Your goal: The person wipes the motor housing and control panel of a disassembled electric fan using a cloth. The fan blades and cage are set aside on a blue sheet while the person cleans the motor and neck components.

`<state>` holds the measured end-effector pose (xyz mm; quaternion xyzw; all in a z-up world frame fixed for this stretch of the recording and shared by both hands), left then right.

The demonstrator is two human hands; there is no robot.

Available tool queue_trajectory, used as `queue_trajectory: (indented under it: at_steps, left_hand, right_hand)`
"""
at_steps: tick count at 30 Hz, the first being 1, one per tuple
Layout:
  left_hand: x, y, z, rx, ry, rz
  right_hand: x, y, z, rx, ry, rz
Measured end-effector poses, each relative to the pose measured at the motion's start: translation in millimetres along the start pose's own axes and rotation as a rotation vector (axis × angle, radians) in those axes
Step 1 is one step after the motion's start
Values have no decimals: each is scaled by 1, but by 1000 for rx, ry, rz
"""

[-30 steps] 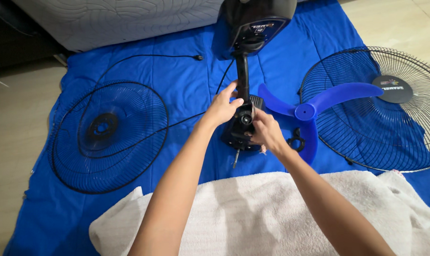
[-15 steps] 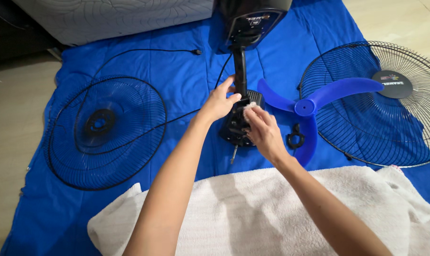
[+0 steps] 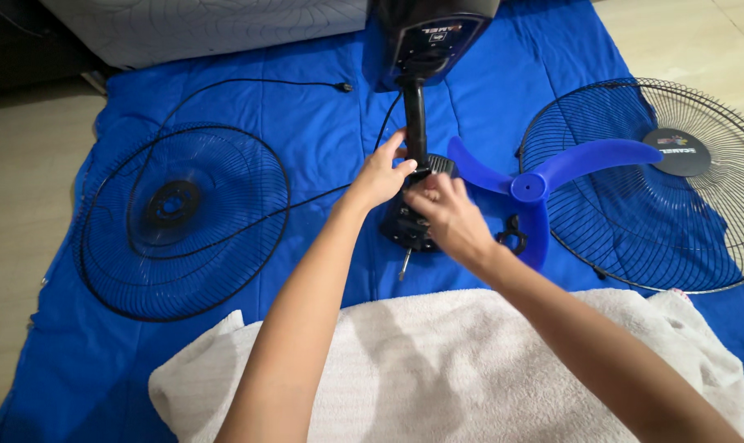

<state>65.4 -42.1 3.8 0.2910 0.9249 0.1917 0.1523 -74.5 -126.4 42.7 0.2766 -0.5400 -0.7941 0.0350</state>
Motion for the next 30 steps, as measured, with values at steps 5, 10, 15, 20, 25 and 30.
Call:
queue_trajectory:
  at_steps: [5, 10, 15, 20, 25, 30]
  left_hand:
    - [1, 1, 0, -6, -27, -4]
    - [-1, -4, -3, -62, 46, 6]
    - [4, -5, -22, -87, 6, -10]
    - [-1, -15, -30, -127, -27, -20]
    - [-10, -11, -23, -186, 17, -10]
    - [-17, -6, -19, -238, -3, 18]
  right_hand:
    - [7, 5, 11, -27, 132, -85]
    - [18, 11, -5, -197, 25, -227]
    - [35, 4, -18, -316, -96, -338]
    - [61, -15, -48, -441, -245, -398]
    - [81, -54, -92, -1038, -610, -497]
    - [51, -30, -58, -688, -391, -337]
Point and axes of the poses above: each hand's wrist, its own x-axis away from the middle knuckle, its own y-axis out of the back of the hand, z = x × y, the point moved 9 cm from there along -x, towards the middle knuckle, and after that the axes turned 9 degrees about z, right-handed, at the moved point
